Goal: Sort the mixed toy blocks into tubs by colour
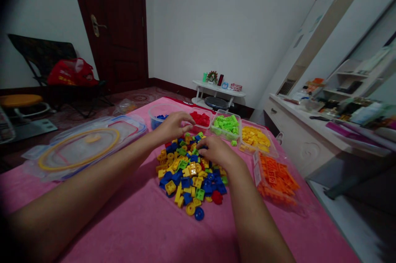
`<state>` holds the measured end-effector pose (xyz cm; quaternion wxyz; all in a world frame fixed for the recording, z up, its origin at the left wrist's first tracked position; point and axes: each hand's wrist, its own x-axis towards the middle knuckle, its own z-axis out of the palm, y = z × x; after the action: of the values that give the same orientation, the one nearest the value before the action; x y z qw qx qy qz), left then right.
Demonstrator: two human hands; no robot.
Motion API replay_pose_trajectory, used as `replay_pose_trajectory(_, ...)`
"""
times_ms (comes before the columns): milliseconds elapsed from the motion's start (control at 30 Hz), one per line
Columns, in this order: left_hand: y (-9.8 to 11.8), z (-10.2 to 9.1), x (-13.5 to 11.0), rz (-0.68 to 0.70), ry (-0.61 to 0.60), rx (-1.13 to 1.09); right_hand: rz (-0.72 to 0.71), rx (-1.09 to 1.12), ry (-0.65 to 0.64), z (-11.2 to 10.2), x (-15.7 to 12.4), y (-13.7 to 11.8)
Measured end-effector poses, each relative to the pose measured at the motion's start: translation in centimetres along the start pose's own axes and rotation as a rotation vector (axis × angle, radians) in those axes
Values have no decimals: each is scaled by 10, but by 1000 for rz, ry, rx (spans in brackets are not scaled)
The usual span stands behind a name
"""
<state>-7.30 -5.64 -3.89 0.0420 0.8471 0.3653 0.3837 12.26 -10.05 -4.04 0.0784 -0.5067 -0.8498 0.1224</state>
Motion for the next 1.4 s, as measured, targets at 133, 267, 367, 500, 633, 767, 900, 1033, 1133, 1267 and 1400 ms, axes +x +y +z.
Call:
replay_pose_trajectory(133, 8, 1, -4, 9, -317, -87, 72, 29, -112, -17, -10, 5)
replay_pose_trajectory(267, 15, 5, -10, 3, -583, -147, 169, -21, -127, -23, -15, 7)
replay_pose_trajectory(367, 21, 10, -15, 24, -663, -146, 214, -96, -34, -19, -12, 7)
replay_pose_trajectory(500, 25, 16, -20, 105, -649, -170, 229, -166, 71, -4, -4, 6)
replay_pose_trajectory(633, 23, 20, -20, 97, -613, -164, 210, -155, 94, 11, 2, 8)
replay_pose_trajectory(767, 20, 19, -17, -26, -562, -226, 263, -172, 141, 10, 2, 14)
replay_pose_trajectory(900, 17, 20, -13, -176, -527, -389, 305, -150, 241, -4, 0, 17)
replay_pose_trajectory(1033, 14, 23, -11, -399, -486, -694, 236, 25, 370, -18, -2, 10)
replay_pose_trajectory(1133, 14, 22, -10, -522, -438, -850, 163, 146, 437, -23, -3, 3)
replay_pose_trajectory(1267, 17, 16, -9, -595, -413, -1000, 77, 305, 411, -24, -4, -1)
replay_pose_trajectory(1400, 17, 14, -8, -664, -417, -1145, 31, 472, 386, -23, -4, -3)
